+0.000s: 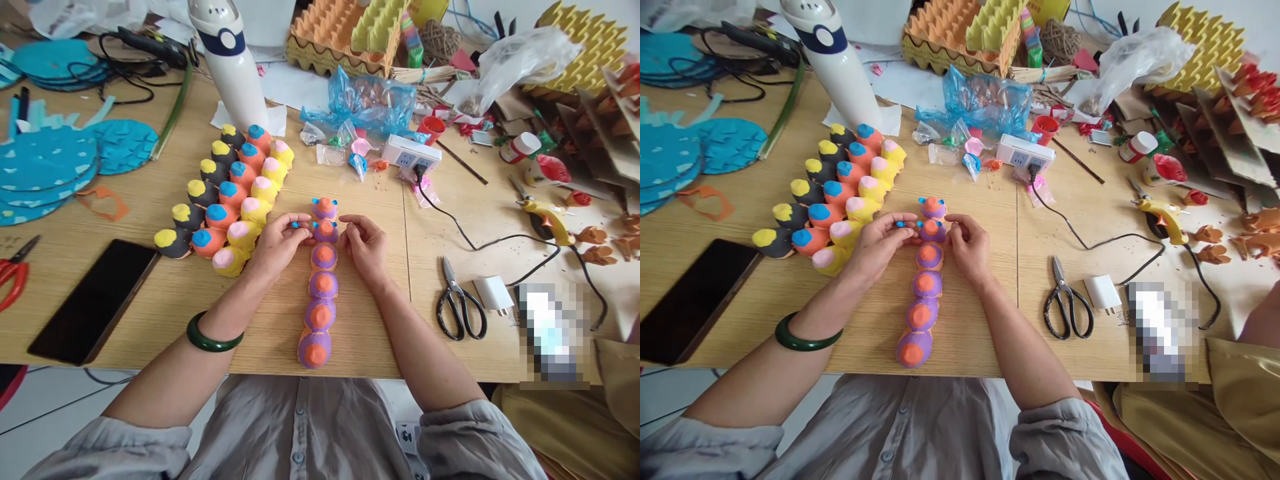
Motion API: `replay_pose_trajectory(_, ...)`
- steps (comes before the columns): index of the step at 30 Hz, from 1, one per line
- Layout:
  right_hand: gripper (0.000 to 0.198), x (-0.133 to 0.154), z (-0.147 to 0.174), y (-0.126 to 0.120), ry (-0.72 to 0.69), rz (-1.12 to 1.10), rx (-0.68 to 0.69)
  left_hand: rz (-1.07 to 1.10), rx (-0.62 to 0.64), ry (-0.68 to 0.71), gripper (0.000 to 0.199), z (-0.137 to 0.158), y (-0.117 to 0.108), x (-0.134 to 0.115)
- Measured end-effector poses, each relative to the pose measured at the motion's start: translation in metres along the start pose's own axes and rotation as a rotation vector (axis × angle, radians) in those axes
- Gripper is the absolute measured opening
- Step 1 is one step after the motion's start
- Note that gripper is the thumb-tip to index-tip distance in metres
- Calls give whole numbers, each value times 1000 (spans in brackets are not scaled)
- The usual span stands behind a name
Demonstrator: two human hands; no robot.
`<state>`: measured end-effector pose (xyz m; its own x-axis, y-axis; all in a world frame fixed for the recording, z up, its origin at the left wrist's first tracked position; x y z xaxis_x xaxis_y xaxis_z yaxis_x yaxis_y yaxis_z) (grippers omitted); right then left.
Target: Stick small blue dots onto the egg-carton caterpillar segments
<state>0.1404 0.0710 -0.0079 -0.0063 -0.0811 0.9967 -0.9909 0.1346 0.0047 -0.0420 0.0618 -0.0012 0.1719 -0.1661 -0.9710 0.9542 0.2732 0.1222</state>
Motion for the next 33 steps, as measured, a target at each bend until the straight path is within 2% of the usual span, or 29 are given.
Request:
replay_pose_trajectory(4, 23, 2, -1, -4, -5, -10, -75, 101, -90, 85, 30, -1, -3, -7)
replay_pose_trajectory(8, 23, 6, 1, -7, -58, 15, -115, 148, -74, 138, 30, 4, -2, -16)
replay_pose_trajectory(10, 22, 11, 4, -7, -150, 60, -127, 139, -24, 129, 35, 10, 0, -19)
replay_pose_trajectory(13, 20, 24, 11, -5, -365, 169, -111, 96, 75, 122, 46, 22, 4, -21)
replay_pose_trajectory(17, 20, 39, 21, 1, -603, 251, 9, 41, 152, 152, 53, 34, 8, -23)
replay_pose_trajectory(20, 24, 43, 24, 4, -698, 274, 71, -10, 152, 186, 50, 38, 9, -28)
replay_pose_trajectory(27, 13, 41, 25, 6, -718, 388, 61, -90, 186, 236, 48, 42, 9, -33)
replay_pose_trajectory(30, 11, 44, 25, 5, -699, 331, 35, -61, 202, 229, 45, 43, 10, -32)
replay_pose_trajectory(33, 8, 45, 24, 3, -617, 255, 6, -28, 186, 275, 40, 40, 9, -31)
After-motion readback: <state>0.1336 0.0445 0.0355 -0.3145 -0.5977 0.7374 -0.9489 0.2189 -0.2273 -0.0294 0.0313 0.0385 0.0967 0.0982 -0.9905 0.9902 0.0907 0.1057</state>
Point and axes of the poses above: each hand's wrist, its own z-axis away from the middle knuckle, its own y-axis out of the palm, x = y × z, the point moved 3 cm from there along -z, towards the middle knuckle, and after that the axes turned 8 degrees about -x, right-handed, at the moved point
